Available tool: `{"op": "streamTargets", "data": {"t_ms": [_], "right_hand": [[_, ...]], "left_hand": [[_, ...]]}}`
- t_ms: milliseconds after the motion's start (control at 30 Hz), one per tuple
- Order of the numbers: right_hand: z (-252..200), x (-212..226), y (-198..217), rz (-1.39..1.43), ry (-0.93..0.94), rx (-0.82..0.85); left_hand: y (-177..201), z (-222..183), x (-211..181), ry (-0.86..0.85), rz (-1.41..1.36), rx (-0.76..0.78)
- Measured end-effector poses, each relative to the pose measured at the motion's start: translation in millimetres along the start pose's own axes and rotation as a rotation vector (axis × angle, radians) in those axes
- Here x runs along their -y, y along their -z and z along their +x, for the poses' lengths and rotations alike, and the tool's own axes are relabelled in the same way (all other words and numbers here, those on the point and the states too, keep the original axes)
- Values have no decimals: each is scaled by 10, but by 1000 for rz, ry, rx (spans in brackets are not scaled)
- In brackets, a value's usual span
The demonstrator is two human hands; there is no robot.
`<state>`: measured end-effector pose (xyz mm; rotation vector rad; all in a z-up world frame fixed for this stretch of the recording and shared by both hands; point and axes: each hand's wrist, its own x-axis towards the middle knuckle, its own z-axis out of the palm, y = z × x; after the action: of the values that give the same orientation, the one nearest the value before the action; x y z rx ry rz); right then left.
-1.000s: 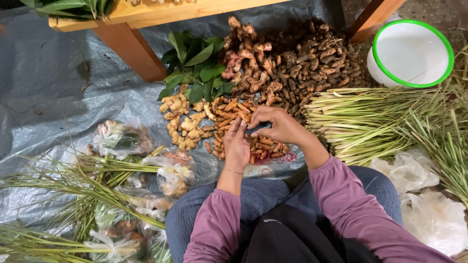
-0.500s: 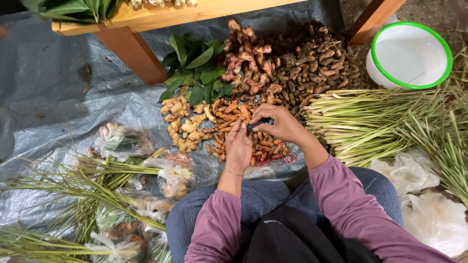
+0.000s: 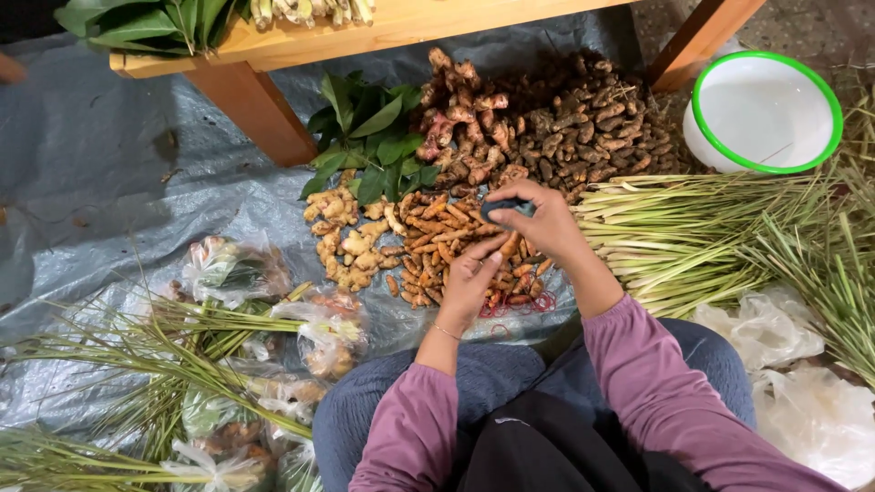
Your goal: Peeling and cleaning ginger roots using a small handheld tool while sitting on the floor.
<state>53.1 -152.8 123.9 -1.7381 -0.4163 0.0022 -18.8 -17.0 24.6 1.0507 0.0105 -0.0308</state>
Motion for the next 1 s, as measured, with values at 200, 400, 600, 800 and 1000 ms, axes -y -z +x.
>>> {"op": "streamTargets", "data": {"t_ms": [200, 400, 600, 800, 1000], "right_hand": [[35, -105, 37, 64, 6, -10], [-29, 93, 6, -26, -53, 209], [-59, 165, -22, -169, -209, 344], [148, 58, -79, -222, -184, 289], [1251, -6, 66, -434, 351, -48]], "left_hand": [[79, 94, -108, 18, -202, -108], [280, 211, 10, -19, -272, -300], [189, 186, -140, -66, -129, -361], [14, 115, -484, -128, -99, -365], [168, 207, -328, -37, -195, -391]]}}
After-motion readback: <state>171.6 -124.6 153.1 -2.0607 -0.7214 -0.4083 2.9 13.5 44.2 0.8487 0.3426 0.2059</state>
